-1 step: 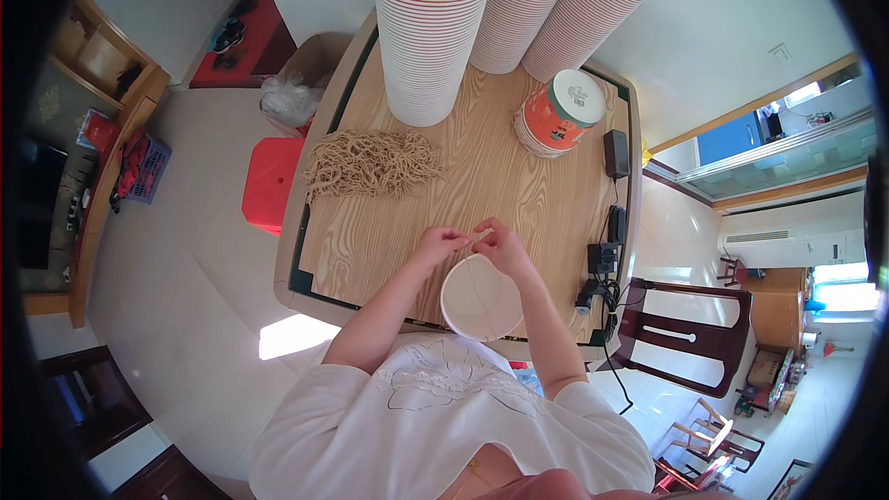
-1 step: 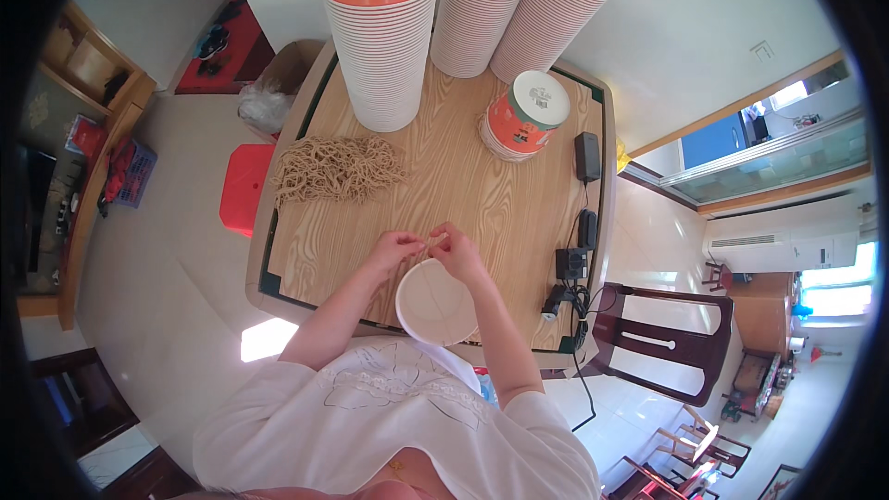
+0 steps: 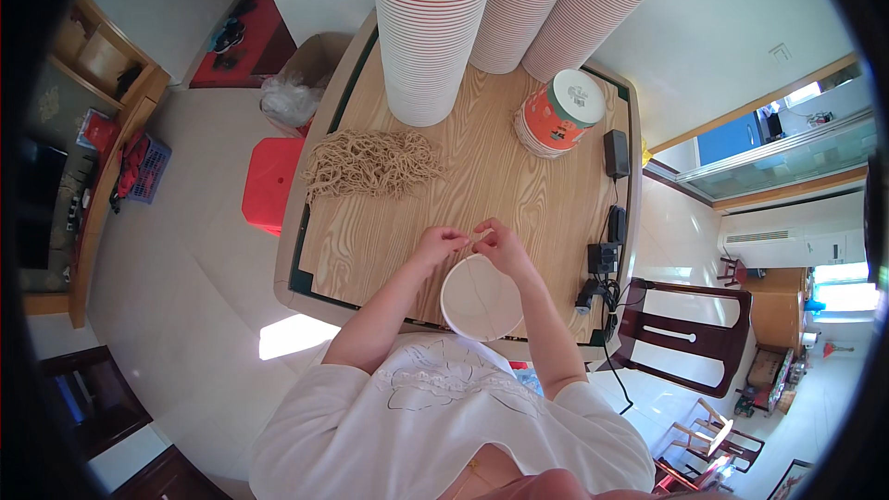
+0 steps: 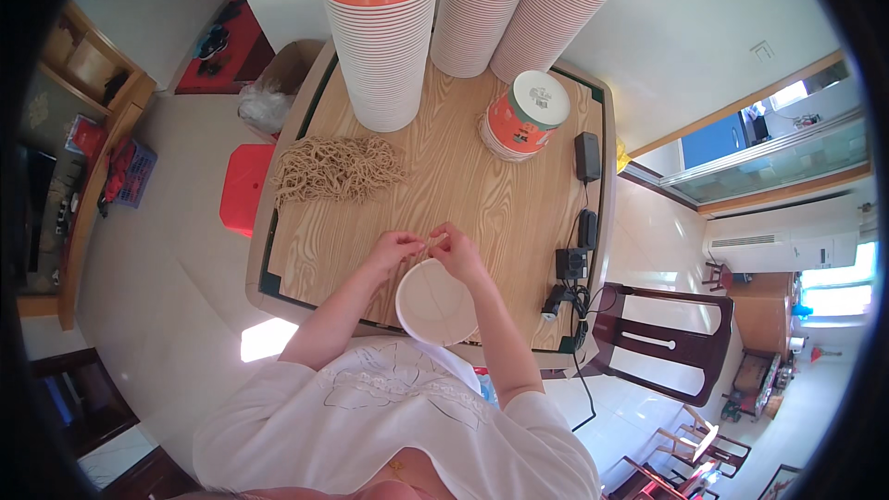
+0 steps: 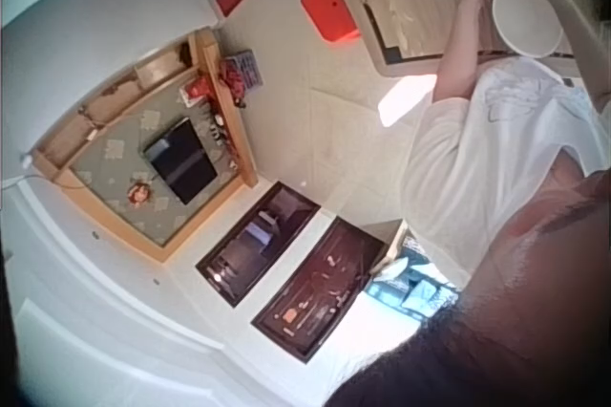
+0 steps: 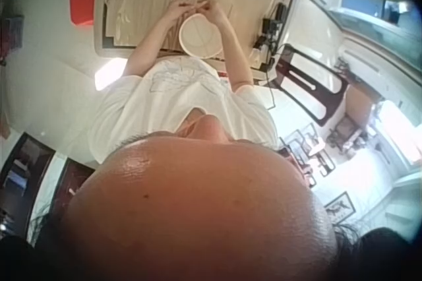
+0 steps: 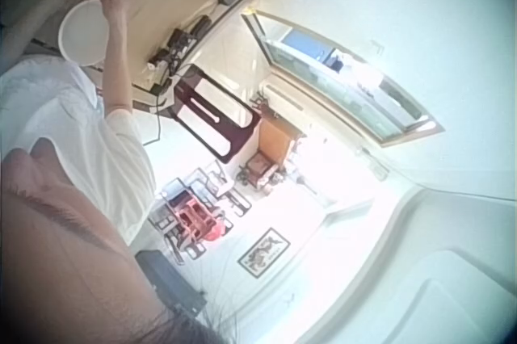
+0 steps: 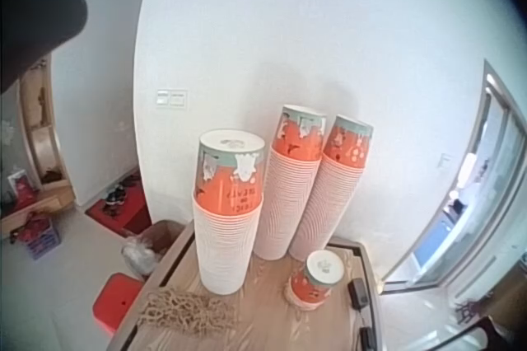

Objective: Putting shredded paper into paper cups for packaging.

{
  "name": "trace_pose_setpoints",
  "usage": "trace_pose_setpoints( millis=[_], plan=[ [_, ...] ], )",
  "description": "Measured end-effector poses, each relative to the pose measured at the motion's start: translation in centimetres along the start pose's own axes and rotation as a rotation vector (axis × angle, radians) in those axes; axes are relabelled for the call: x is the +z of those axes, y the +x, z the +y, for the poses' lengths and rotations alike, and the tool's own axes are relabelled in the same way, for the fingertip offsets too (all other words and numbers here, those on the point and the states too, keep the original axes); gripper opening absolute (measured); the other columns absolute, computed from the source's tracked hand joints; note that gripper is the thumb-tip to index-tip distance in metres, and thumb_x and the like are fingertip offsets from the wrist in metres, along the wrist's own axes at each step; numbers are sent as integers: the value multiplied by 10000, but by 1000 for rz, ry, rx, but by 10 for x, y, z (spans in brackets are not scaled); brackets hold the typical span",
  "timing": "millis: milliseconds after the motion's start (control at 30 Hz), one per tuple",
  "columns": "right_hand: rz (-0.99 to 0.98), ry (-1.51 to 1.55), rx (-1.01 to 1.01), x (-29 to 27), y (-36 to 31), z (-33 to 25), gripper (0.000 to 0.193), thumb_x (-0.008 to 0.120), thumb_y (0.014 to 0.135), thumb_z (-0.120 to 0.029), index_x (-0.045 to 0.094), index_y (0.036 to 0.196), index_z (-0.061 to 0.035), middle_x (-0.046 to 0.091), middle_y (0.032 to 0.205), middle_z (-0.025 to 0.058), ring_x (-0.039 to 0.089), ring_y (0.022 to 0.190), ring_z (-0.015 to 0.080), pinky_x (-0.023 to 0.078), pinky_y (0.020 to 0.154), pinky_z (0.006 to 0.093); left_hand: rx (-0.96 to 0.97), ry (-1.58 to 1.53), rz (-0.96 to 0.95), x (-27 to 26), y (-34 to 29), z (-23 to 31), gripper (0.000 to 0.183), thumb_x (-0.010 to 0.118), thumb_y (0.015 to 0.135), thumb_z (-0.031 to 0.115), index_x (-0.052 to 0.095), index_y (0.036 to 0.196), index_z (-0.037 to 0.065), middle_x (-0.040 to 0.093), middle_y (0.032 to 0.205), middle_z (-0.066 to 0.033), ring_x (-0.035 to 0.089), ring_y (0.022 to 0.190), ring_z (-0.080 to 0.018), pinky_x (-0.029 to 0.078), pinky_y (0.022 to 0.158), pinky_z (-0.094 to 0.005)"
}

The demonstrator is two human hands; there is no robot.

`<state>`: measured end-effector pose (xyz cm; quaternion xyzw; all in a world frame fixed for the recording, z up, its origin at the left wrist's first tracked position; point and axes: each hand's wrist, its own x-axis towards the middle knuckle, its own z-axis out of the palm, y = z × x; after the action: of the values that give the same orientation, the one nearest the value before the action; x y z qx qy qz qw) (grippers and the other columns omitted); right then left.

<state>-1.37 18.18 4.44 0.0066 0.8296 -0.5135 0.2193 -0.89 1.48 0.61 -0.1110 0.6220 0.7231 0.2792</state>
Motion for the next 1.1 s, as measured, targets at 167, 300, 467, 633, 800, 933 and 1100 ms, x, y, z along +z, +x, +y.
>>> trace_pose_setpoints(
  millis=[167,300,467,633,800,933,1100],
  plan=[
    [0,-59,-1,2,1,-4,183,599,729,-53,565,908,-33,615,697,65,585,644,134,463,594,257,-65,-23,-21,-1,-2,6,156,636,742,165,625,860,63,584,718,17,505,642,-64,365,559,-209],
    [34,-69,-51,1,2,-7,130,599,733,-40,580,860,-21,599,699,44,554,644,103,454,598,237,-75,-15,-33,-3,-1,8,152,632,745,165,625,859,64,586,722,16,507,650,-63,370,565,-209],
    [20,-23,-43,-3,5,1,95,610,715,-78,593,793,-27,606,674,59,573,629,123,462,580,262,-97,-5,-49,-4,0,10,155,623,752,170,625,860,59,594,743,10,516,656,-68,375,556,-205],
    [16,96,-6,-4,3,11,57,595,720,-28,595,776,-21,586,654,19,536,601,79,441,553,215,-116,49,-89,-3,-5,14,154,599,768,163,626,885,67,604,772,9,524,662,-66,383,544,-208],
    [63,65,24,-2,1,17,53,609,722,-45,595,767,-20,587,658,20,536,604,75,441,550,215,-109,85,-104,3,-6,16,151,587,777,141,620,909,77,607,778,9,538,667,-71,384,553,-207],
    [44,104,-17,-7,-3,11,80,620,724,-60,595,787,-17,595,672,30,551,622,88,453,564,229,-89,130,-76,2,-4,14,152,582,777,98,601,922,53,619,781,-24,567,659,-92,405,553,-214],
    [-101,61,16,-15,-9,-1,127,632,724,-68,599,838,-22,614,723,56,580,660,118,470,598,250,-97,58,-74,7,-6,16,193,588,774,81,563,962,49,609,775,-32,574,659,-100,417,559,-209]
  ],
)
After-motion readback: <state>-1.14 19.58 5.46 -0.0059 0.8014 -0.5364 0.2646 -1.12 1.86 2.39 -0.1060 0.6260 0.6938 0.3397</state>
